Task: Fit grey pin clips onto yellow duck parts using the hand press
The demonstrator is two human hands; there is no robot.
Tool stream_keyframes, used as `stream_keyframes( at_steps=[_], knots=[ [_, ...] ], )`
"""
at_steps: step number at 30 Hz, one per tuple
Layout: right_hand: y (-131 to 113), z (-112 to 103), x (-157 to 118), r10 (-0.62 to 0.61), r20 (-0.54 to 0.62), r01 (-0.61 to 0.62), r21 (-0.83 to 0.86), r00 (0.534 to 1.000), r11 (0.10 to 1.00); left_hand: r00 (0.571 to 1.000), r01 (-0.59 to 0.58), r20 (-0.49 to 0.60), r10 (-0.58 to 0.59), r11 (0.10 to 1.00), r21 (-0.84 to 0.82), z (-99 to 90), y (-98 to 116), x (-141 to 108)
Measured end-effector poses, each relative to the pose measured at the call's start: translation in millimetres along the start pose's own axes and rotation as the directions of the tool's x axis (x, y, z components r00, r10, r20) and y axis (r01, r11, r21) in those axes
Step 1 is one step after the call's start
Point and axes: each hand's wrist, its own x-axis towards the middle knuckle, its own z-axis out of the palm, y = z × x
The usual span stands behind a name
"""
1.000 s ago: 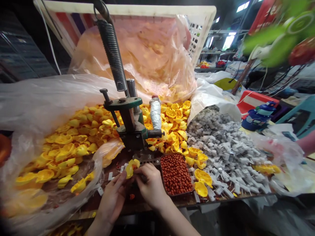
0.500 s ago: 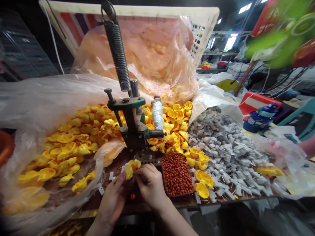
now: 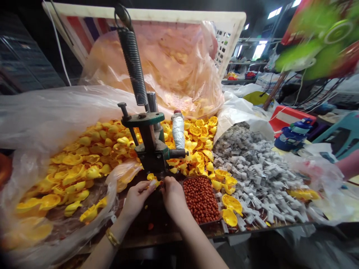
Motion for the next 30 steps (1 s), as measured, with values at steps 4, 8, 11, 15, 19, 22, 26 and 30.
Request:
stream_keyframes(
  at_steps=[4, 8, 11, 15, 19, 22, 26, 30],
  knots=[
    [22, -43, -6, 0.057, 0.038, -0.049, -0.185, 0.998, 0.981, 0.982, -0.088, 0.180, 0.056, 0.980, 0.176, -6.7, 10, 15],
    [35, -93, 23, 0.032, -0.016, -0.032, -0.051, 0.999, 0.998, 0.947, -0.212, 0.302, 0.111, 0.922, 0.325, -9.5, 21, 17],
    [11, -120, 93, 0.098, -0.183, -0.010, 0.430, 0.978, 0.903, 0.927, -0.291, 0.328, 0.180, 0.897, 0.331, -8.4, 26, 17],
    [-55, -153, 173, 0.078, 0.026, -0.070, 0.760, 0.997, 0.646, 0.913, -0.357, 0.317, 0.258, 0.881, 0.310, -6.4, 28, 16],
    [-102, -177, 126, -0.144, -0.206, 0.249, 0.705, 0.968, 0.664, 0.906, -0.384, 0.298, 0.302, 0.881, 0.277, -7.2, 26, 15],
    [-109, -175, 49, -0.233, -0.479, 0.510, 0.605, 0.847, 0.611, 0.917, -0.354, 0.278, 0.286, 0.905, 0.234, -8.6, 22, 14],
    [-108, -170, 39, -0.235, -0.601, 0.617, 0.574, 0.764, 0.538, 0.981, -0.108, 0.175, 0.089, 0.989, 0.105, -1.8, 15, 19],
    [-101, -174, 130, -0.166, -0.296, 0.339, 0.775, 0.940, 0.534, 0.996, 0.011, 0.093, -0.016, 0.999, 0.048, 6.8, 21, 21]
  ],
)
